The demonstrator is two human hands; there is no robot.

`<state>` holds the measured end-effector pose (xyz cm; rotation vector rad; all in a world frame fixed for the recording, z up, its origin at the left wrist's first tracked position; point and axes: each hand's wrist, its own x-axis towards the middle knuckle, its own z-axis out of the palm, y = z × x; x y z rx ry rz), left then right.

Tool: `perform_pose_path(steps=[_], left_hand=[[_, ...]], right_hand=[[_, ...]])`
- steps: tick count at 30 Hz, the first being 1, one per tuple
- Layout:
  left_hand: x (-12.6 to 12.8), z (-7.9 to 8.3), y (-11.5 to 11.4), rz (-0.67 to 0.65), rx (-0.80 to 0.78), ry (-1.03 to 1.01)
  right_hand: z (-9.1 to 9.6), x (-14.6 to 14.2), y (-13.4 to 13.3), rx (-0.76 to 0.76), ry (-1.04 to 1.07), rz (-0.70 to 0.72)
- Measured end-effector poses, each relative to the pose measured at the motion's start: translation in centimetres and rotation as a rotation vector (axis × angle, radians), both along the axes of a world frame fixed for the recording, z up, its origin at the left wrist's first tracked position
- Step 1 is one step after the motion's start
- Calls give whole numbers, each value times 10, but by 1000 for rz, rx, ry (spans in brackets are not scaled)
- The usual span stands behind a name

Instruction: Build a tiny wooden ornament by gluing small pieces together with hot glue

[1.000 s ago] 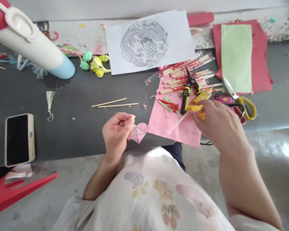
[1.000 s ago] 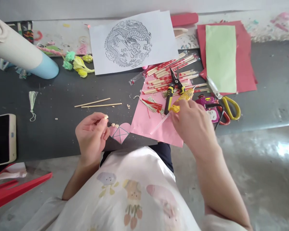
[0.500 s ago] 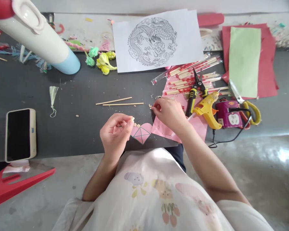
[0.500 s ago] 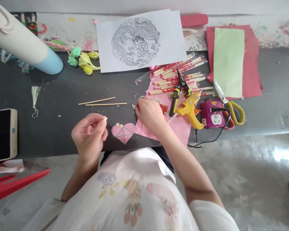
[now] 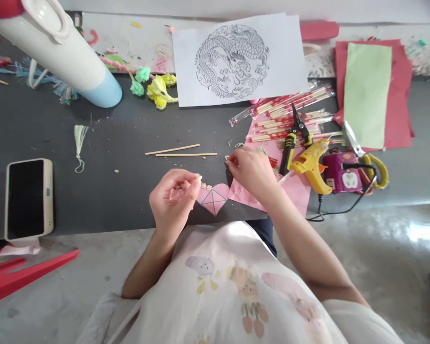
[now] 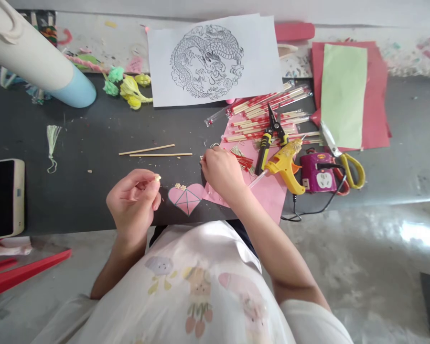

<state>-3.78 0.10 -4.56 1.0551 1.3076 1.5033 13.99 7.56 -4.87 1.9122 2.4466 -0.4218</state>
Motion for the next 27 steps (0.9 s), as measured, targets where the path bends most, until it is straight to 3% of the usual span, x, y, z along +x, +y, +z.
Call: perform_pose_path(steps=[3,5,11,14,18,27], left_hand=[[1,0,0,-4,9,-1],[3,1,0,-6,11,0],[10,10,1,-63,20,33],[14,18,0,-108,38,59],[18,26,-1,-140,63,94],[22,35,-5,-137,119,203]], right_hand=[[0,0,-1,21,45,9],[2,3,-2,18,185,-14],[17,17,-14,-151,1013,-105],[26,19,-22,-145,1224,-71],[38,17,-32,-83,1261,-3],[57,13,-48,321,932,193]])
